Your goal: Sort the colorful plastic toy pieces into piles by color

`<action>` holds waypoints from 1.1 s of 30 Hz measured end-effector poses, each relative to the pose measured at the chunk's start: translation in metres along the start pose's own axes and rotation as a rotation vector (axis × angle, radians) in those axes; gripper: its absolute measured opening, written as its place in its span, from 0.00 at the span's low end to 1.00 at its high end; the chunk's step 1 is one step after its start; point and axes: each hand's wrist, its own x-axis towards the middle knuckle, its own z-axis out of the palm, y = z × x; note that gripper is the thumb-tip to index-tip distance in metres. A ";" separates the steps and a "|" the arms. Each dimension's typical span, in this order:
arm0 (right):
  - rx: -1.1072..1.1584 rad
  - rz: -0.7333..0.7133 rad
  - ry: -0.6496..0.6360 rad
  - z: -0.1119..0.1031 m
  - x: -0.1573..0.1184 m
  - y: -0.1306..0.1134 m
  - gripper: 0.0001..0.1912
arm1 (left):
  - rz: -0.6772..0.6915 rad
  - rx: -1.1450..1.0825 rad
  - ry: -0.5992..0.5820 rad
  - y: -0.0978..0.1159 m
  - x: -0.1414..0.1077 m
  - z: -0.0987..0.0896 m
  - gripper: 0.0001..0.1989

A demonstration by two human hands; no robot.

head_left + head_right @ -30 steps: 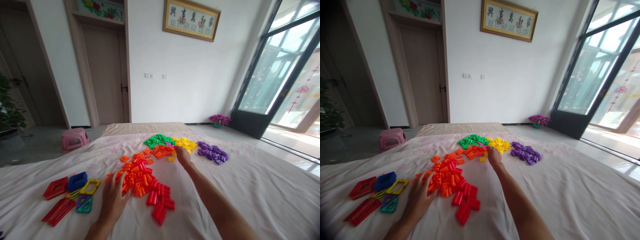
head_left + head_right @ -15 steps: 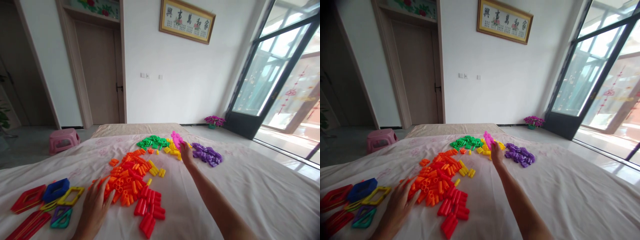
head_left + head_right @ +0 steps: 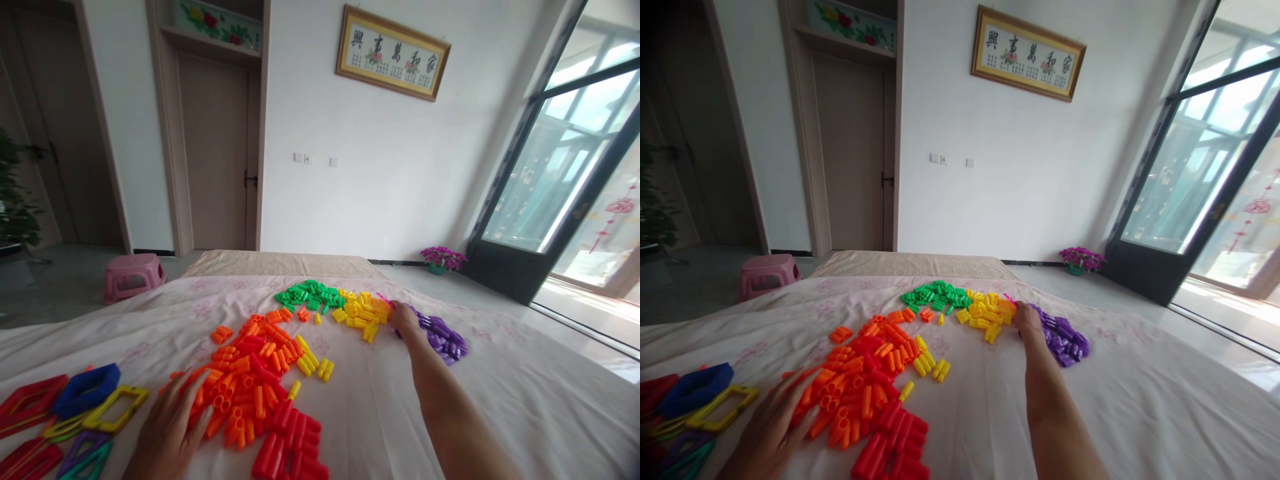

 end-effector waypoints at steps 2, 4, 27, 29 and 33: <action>0.002 -0.051 -0.014 0.003 0.001 0.001 0.21 | 0.022 0.019 0.005 0.000 0.001 -0.001 0.23; 0.020 -0.103 -0.009 0.004 -0.001 0.001 0.21 | 0.041 0.039 -0.004 0.001 0.003 -0.002 0.23; 0.063 0.349 0.308 -0.071 -0.034 0.196 0.25 | 0.092 0.070 -0.031 -0.014 0.001 0.005 0.31; 0.065 0.333 0.267 -0.065 -0.031 0.207 0.23 | 0.111 0.086 -0.023 -0.015 0.001 0.006 0.33; 0.080 0.223 0.237 -0.047 -0.020 0.203 0.21 | 0.141 0.103 -0.022 -0.019 0.001 0.006 0.34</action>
